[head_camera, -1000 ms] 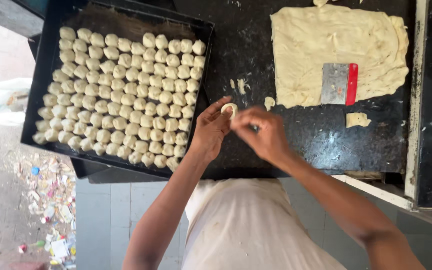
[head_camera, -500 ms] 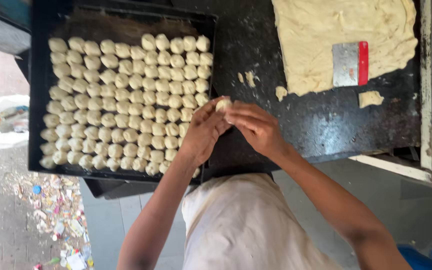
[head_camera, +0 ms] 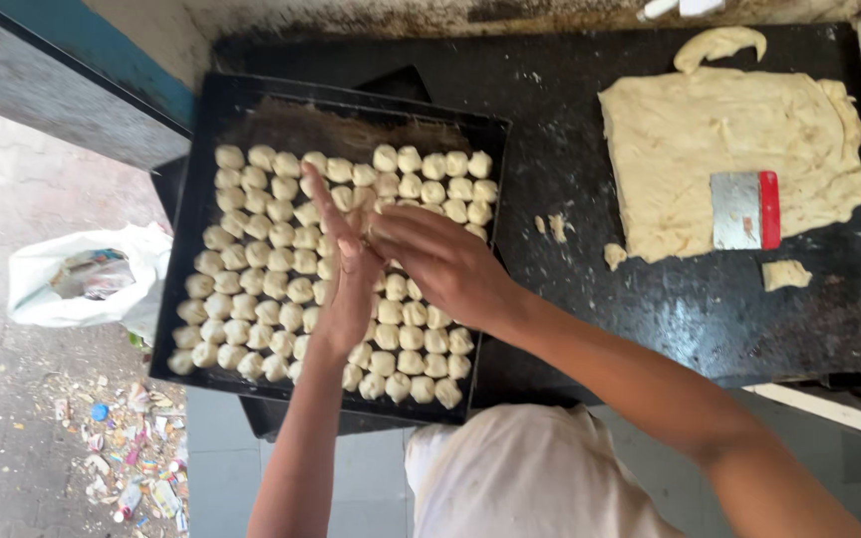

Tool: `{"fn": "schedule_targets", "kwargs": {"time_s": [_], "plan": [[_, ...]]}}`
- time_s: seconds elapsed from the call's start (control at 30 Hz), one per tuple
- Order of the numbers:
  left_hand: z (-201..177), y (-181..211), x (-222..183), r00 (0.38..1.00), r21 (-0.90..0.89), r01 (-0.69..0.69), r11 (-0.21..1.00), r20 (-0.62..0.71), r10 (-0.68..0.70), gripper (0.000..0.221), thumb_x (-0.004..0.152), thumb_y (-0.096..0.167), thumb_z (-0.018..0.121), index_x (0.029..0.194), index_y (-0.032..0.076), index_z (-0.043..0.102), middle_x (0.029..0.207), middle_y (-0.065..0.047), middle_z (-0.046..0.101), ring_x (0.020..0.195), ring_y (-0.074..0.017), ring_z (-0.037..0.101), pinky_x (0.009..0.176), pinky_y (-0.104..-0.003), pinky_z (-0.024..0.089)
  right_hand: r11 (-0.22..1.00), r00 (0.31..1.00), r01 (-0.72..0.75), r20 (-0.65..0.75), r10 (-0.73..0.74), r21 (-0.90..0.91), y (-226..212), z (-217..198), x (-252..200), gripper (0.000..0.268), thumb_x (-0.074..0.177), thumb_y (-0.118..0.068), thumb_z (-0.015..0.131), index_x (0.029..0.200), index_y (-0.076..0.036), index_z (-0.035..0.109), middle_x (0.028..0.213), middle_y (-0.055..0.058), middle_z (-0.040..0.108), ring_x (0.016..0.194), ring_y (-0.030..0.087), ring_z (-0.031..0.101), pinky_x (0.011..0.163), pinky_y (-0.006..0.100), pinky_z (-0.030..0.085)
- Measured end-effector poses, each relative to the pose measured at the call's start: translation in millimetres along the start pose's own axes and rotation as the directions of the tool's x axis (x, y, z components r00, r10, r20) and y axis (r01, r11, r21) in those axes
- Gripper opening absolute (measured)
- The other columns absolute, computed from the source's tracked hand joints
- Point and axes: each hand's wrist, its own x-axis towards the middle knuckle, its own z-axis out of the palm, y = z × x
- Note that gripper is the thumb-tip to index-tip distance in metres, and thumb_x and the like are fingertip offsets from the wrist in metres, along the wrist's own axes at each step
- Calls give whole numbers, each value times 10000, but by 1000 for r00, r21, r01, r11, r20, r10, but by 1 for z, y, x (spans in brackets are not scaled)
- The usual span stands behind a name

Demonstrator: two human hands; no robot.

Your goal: The person uses a bench scraper to divide dough on a counter, then shapes the small pieces into balls by hand and places them into a metal tray.

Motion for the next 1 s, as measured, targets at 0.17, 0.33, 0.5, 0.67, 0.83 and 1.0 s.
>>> {"fn": "schedule_targets", "kwargs": {"time_s": [0.17, 0.33, 0.5, 0.67, 0.83, 1.0], "plan": [[-46, -5, 102, 927, 804, -120, 583, -119, 355, 523, 1104, 283, 552, 1562, 71, 414, 1487, -154, 577, 1223, -297, 686, 946, -426, 566, 813, 761, -580, 323, 563, -50, 70, 50, 99, 438, 1076, -21, 485, 1482, -149, 587, 1299, 250, 660, 1301, 453, 552, 1125, 491, 488], [-106, -114, 175, 903, 831, -341, 440, 159, 400, 282, 974, 25, 580, 1221, -10, 712, 1177, -258, 712, 1094, -413, 674, 886, -461, 558, 803, 971, -130, -89, 222, 582, 97, 39, 27, 320, 1189, -99, 427, 1455, -101, 605, 1427, 126, 640, 1211, 293, 630, 986, 452, 535], [-139, -192, 180, 818, 905, -426, -17, 393, 420, 107, 934, -6, 610, 855, 65, 622, 886, -121, 564, 850, -290, 519, 823, -492, 441, 708, 731, -681, 110, 674, 185, 100, -57, -151, 370, 1023, 18, 535, 1275, -152, 746, 1385, 48, 744, 627, 266, 606, 574, 403, 418], [-41, -117, 125, 858, 911, -372, -179, 410, 308, 450, 1180, 250, 570, 1573, 41, 512, 1694, -314, 256, 1555, -483, 83, 1250, -700, 42, 687, 668, -696, -536, 515, -208, 122, -190, -322, 211, 965, 34, 607, 1144, -52, 677, 1276, 154, 737, 1200, 335, 711, 1000, 421, 564], [125, -85, 76, 770, 635, -621, 461, 603, 207, 364, 1033, 40, 732, 1377, 64, 614, 1323, -98, 656, 1221, -288, 646, 1085, -440, 541, 463, 719, -695, -544, 432, -551, 201, -269, -378, 305, 925, 68, 594, 1194, -25, 702, 1118, 205, 725, 1008, 381, 688, 948, 432, 556], [253, -84, 4, 654, 387, -660, 644, 717, 240, 438, 905, 56, 722, 1313, -71, 625, 1404, -262, 592, 1295, -444, 580, 1078, -502, 461, 564, 506, -691, -253, 824, 452, 150, -237, -296, 377, 977, 29, 592, 1334, -73, 656, 1096, 37, 717, 919, 120, 681, 801, 254, 570]]}}
